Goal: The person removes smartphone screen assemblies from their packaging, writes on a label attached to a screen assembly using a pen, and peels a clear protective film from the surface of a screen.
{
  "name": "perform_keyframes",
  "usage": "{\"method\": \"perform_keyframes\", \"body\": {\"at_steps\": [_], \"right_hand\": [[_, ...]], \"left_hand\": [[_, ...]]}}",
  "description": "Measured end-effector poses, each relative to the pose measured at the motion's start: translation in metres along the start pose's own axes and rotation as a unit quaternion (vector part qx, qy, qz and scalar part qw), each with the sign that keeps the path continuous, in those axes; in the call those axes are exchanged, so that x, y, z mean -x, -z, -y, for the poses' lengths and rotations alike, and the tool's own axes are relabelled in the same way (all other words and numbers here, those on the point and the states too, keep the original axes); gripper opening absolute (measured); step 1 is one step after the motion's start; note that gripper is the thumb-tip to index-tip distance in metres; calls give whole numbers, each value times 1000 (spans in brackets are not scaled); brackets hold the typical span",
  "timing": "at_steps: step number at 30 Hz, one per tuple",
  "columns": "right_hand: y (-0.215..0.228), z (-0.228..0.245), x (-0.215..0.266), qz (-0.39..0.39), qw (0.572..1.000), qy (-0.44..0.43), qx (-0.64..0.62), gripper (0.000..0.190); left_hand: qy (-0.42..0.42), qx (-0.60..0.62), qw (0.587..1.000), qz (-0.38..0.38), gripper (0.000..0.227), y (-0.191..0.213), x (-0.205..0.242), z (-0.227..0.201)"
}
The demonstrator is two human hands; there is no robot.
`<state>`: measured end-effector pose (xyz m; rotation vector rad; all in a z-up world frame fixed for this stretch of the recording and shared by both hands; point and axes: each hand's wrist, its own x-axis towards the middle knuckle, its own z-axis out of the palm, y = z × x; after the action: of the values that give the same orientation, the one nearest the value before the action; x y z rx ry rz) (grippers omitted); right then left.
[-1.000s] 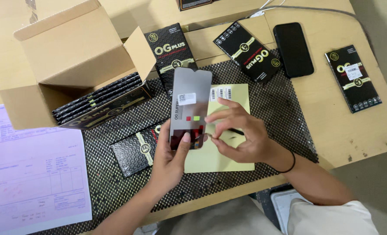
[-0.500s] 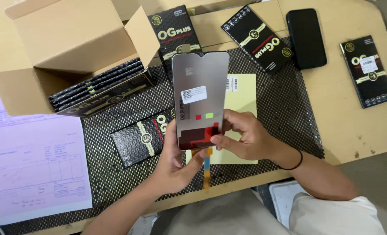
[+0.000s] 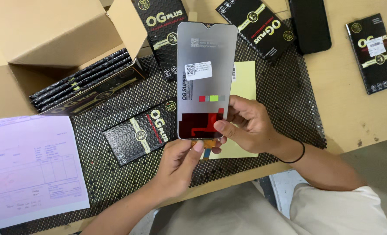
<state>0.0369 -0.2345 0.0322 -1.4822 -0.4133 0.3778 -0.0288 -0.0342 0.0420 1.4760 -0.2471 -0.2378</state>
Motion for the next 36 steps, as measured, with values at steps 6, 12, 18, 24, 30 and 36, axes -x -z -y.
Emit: {"method": "perform_keyframes", "body": {"at_steps": [6, 12, 18, 24, 30, 36], "right_hand": [[1, -2, 1, 7, 1000, 10, 3, 30], [-1, -2, 3, 13, 1000, -12, -7, 33], [-5, -5, 0, 23, 999, -18, -28, 25], [-12, -12, -5, 2, 994, 94, -62, 23], [-15, -9, -6, -4, 993, 105, -46, 23], [-13, -4, -6, -2, 993, 100, -55, 23]], "left_hand": [[-24, 17, 999, 37, 56, 9, -1, 0], [-69, -17, 997, -1, 36, 5, 1, 14], [-44, 14, 998, -47, 18, -1, -2, 11], [-105, 69, 986, -108, 22, -13, -3, 29], [-101, 48, 987, -115, 23, -9, 0, 46], [-79, 54, 990, -104, 28, -11, 3, 38]]}}
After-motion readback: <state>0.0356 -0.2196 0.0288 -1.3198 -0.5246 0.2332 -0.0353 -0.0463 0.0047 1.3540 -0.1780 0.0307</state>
